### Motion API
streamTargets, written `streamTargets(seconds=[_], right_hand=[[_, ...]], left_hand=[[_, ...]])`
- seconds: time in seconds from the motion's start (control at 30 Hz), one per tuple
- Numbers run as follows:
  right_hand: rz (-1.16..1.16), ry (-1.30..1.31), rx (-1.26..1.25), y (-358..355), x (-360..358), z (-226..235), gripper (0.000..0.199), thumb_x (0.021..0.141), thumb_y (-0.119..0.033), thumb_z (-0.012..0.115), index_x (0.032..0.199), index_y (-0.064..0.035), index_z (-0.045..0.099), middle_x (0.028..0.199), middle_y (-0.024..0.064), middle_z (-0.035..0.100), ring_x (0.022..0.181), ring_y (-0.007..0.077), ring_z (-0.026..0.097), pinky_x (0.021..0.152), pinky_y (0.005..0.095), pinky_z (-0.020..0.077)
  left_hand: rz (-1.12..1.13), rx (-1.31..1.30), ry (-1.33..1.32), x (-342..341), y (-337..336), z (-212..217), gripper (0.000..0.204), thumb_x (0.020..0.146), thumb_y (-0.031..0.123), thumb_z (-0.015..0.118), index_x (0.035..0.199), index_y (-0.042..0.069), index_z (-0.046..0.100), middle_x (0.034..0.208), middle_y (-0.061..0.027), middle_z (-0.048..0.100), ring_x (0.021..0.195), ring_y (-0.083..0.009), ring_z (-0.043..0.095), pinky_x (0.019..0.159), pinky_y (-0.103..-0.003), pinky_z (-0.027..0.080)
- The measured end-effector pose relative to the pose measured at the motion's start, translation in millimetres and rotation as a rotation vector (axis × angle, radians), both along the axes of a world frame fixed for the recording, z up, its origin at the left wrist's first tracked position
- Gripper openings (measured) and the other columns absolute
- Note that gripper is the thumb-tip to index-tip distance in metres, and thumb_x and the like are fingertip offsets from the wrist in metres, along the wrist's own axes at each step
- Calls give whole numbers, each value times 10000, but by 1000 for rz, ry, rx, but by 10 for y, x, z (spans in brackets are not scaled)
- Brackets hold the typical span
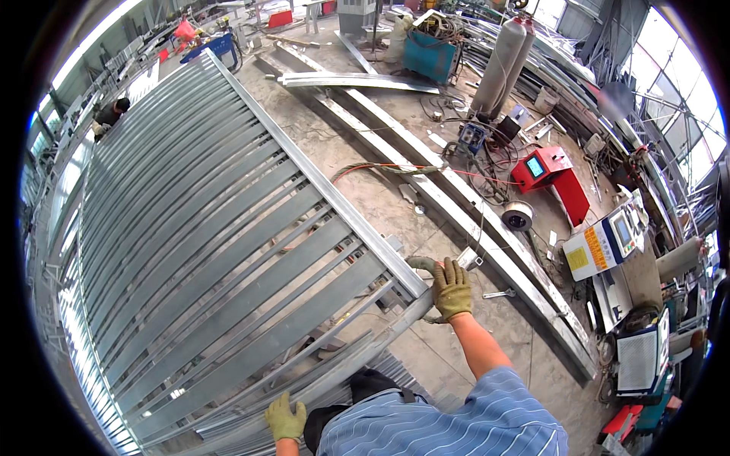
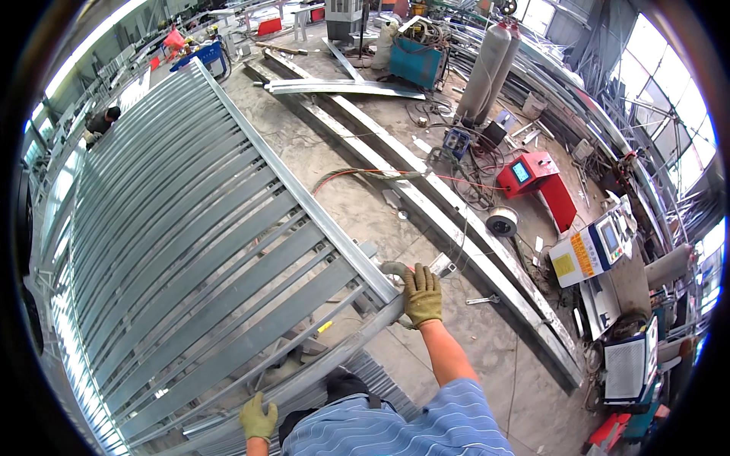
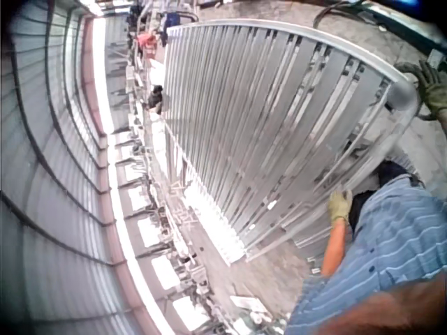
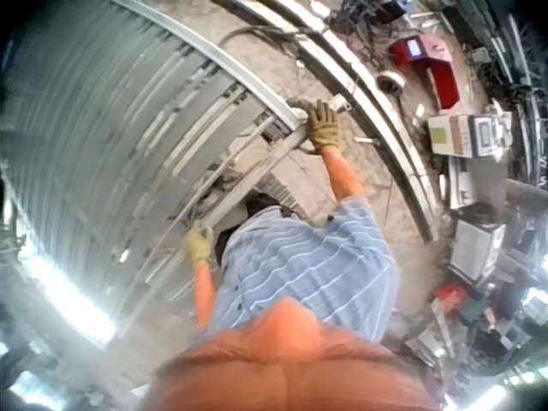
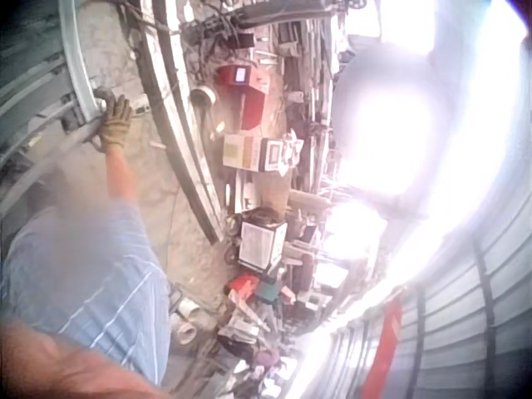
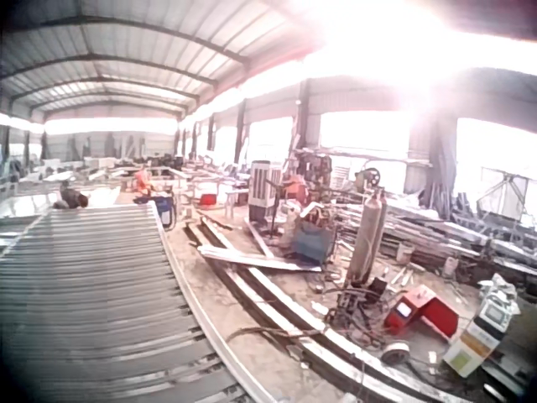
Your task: The person welds metal bars onto a large metal frame using a welding torch, creating bright sparks. They reposition the frame and continue welding different sections. Another worker is seen welding nearby.
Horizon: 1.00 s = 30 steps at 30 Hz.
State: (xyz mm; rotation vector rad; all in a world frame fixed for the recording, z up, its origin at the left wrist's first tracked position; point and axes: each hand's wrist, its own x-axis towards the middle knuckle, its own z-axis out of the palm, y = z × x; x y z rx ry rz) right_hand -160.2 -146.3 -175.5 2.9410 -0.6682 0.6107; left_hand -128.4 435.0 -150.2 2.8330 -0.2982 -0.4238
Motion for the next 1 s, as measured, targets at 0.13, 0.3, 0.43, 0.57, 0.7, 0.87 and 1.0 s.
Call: streamTargets(seconds=[0.13, 0.3, 0.43, 0.57, 0.7, 0.87, 1.0], right_hand=[[-28, -124, 114, 769, 44, 276, 616, 942, -248, 701, 1505, -44, 555, 1577, 277, 491, 1417, 496, 503, 1173, 581, 427], [145, -173, 455, 2356, 83, 369, 695, 930, -323, 749, 1524, -33, 535, 1573, 271, 500, 1421, 485, 501, 1175, 562, 433], [270, -11, 635, 3315, 183, 463, 663, 953, -393, 706, 1499, -46, 560, 1526, 245, 559, 1423, 458, 507, 1185, 552, 414], [303, 278, 546, 3621, 228, 41, 724, 934, -630, 616, 1455, -126, 622, 1494, 165, 597, 1458, 466, 448, 1246, 656, 216], [245, 487, 458, 3685, 260, -252, 696, 922, -675, 583, 1402, -182, 688, 1502, 106, 625, 1479, 453, 410, 1266, 662, 118], [186, 539, 439, 3656, 371, -294, 688, 898, -682, 594, 1369, -198, 726, 1442, 91, 679, 1469, 408, 430, 1264, 652, 117], [-142, 488, 574, 3569, 458, -341, 764, 895, -682, 591, 1404, -121, 693, 1446, 145, 663, 1431, 358, 503, 1292, 549, 181]], left_hand=[[34, -132, -103, 121, 228, 16, 612, 889, 342, 749, 1411, 40, 644, 1295, -229, 713, 1234, -437, 641, 1074, -572, 481], [123, -155, -264, 270, 698, -52, 644, 876, 266, 758, 1450, 15, 606, 1382, -246, 665, 1290, -464, 604, 1133, -576, 452], [84, 11, -317, 463, 1469, -135, 677, 880, 334, 738, 1480, 56, 593, 1456, -213, 624, 1384, -430, 540, 1180, -571, 411], [117, 159, -42, 640, 1774, 223, 577, 900, 336, 733, 1416, 95, 639, 1436, -151, 653, 1370, -383, 572, 1173, -545, 432], [42, 160, -10, 594, 2169, 207, 551, 915, 412, 715, 1403, 163, 657, 1391, -111, 701, 1342, -370, 619, 1144, -542, 466], [37, -21, -166, 653, 2548, -476, 294, 933, 324, 647, 1024, 77, 778, 1032, -226, 765, 982, -452, 727, 856, -571, 580], [-7, -98, 107, 732, 2485, -2, 431, 952, 444, 612, 1078, 70, 785, 1114, -227, 770, 1050, -451, 725, 914, -583, 565]])
